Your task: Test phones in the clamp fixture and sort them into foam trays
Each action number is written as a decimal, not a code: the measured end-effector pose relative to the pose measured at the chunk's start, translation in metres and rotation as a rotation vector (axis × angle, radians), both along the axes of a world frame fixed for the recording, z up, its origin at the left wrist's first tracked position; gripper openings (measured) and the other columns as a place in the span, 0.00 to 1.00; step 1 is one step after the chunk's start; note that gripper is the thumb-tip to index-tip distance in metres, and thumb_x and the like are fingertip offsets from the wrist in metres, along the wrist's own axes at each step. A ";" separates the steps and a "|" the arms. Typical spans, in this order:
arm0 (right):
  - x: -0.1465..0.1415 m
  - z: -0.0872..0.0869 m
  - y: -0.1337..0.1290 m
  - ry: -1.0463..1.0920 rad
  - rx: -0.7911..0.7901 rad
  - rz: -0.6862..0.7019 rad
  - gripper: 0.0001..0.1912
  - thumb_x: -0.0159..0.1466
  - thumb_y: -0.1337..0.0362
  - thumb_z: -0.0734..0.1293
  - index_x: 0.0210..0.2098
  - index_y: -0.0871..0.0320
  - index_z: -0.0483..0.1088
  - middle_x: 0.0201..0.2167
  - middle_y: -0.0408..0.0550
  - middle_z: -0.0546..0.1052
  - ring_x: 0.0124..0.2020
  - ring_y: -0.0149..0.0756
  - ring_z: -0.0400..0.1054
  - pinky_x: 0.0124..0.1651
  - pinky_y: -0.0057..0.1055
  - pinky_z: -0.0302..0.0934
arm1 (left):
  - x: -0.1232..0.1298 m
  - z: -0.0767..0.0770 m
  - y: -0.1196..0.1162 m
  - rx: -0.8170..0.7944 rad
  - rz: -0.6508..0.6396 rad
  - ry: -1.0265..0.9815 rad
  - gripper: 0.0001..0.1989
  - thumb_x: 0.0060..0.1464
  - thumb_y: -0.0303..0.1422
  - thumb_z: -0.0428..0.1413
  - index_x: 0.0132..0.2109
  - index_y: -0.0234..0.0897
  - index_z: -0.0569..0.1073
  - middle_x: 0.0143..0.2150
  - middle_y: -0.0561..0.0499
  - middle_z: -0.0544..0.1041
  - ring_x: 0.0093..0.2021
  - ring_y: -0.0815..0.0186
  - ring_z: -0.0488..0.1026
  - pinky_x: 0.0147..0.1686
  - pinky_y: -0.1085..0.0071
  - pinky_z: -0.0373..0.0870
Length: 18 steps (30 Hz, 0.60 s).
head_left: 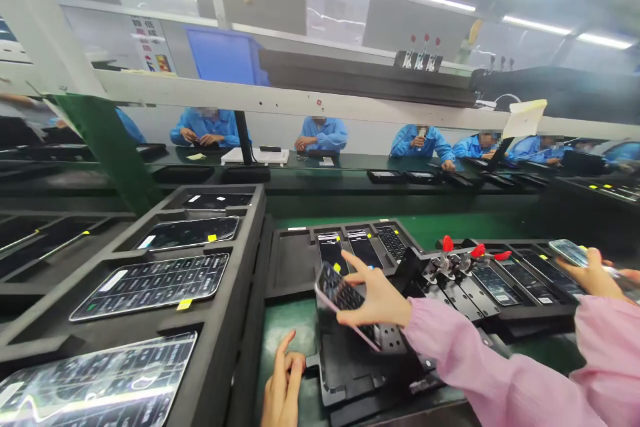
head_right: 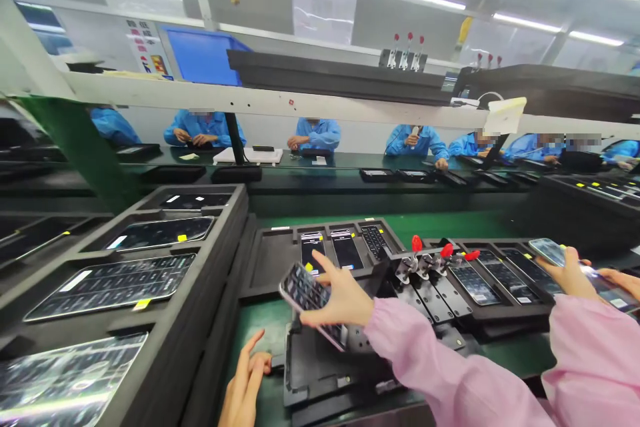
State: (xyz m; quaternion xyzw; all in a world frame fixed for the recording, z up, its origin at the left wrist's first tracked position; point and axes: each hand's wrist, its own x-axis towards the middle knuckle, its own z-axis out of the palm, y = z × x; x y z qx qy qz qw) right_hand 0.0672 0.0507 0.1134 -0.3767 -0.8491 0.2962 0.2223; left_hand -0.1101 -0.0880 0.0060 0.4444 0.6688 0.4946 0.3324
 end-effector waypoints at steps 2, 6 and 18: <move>-0.037 0.013 0.028 0.034 -0.068 -0.131 0.50 0.50 0.51 0.69 0.63 0.60 0.40 0.32 0.43 0.76 0.37 0.34 0.70 0.47 0.34 0.61 | -0.001 -0.001 -0.001 0.022 -0.015 -0.023 0.30 0.56 0.52 0.40 0.58 0.37 0.57 0.29 0.55 0.71 0.32 0.65 0.69 0.40 0.72 0.60; -0.119 0.017 0.083 -0.165 -0.132 -0.387 0.44 0.48 0.44 0.66 0.53 0.73 0.57 0.43 0.60 0.72 0.42 0.40 0.70 0.42 0.32 0.63 | -0.003 0.000 -0.002 0.054 -0.038 -0.048 0.27 0.58 0.49 0.41 0.58 0.37 0.57 0.29 0.55 0.72 0.32 0.66 0.69 0.41 0.72 0.60; -0.151 -0.020 0.111 -0.277 -0.074 -0.520 0.50 0.53 0.48 0.67 0.62 0.69 0.39 0.50 0.70 0.66 0.53 0.56 0.61 0.51 0.53 0.53 | -0.001 -0.012 0.005 0.095 0.054 0.031 0.30 0.55 0.53 0.38 0.57 0.39 0.60 0.27 0.55 0.71 0.27 0.67 0.68 0.32 0.75 0.64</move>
